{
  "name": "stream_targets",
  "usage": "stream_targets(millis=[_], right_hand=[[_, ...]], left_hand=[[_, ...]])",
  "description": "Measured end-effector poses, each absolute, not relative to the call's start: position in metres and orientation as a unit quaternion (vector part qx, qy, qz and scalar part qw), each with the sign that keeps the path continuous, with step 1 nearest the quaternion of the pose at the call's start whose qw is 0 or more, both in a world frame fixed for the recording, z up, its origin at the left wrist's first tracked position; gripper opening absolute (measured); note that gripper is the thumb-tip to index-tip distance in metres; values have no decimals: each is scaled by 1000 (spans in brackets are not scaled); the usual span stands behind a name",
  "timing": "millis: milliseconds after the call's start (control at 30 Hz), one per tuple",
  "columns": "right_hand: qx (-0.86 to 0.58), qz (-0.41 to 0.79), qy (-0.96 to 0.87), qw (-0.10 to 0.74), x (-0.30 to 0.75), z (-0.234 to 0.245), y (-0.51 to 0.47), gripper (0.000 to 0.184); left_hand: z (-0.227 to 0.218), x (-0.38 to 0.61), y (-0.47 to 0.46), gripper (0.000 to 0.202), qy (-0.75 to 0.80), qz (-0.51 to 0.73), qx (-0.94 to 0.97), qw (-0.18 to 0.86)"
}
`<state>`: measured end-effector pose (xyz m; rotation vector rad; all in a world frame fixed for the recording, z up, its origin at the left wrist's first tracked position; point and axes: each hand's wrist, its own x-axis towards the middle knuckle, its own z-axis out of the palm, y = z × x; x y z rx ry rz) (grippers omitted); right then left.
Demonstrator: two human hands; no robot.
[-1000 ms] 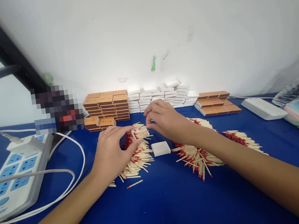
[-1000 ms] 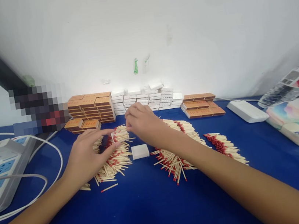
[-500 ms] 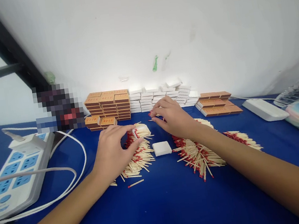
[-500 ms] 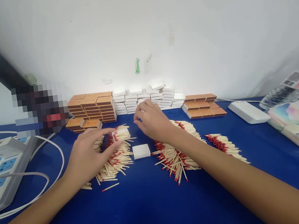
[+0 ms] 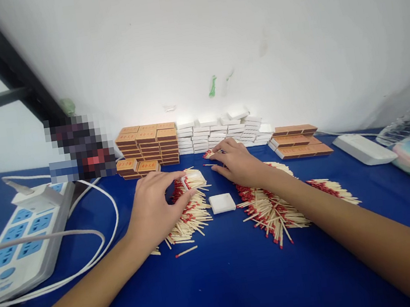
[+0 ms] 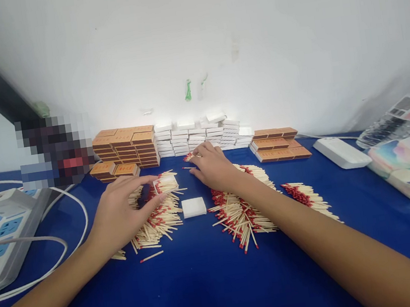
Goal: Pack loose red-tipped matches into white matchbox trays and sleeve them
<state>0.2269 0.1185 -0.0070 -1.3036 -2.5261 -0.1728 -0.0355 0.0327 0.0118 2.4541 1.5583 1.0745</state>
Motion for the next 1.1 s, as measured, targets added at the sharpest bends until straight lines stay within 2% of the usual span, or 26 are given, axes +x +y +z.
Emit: stream_targets(millis=[533,767,933,1100], right_hand=[[-449,-40,-873,185,218,-3,115,13],[-455,-53,-874,159,217,-2,115,16],[-426,-44,-883,195,210,18,100,14],[-363,-109,-899,218,191,23,79,18]], left_hand=[[12,-35,31,33,500,347,793,20],[10,-36,33,33,503,338,796,15],[9,-36,34,34,502,337,796,18],[9,-35,34,35,503,335,796,23]])
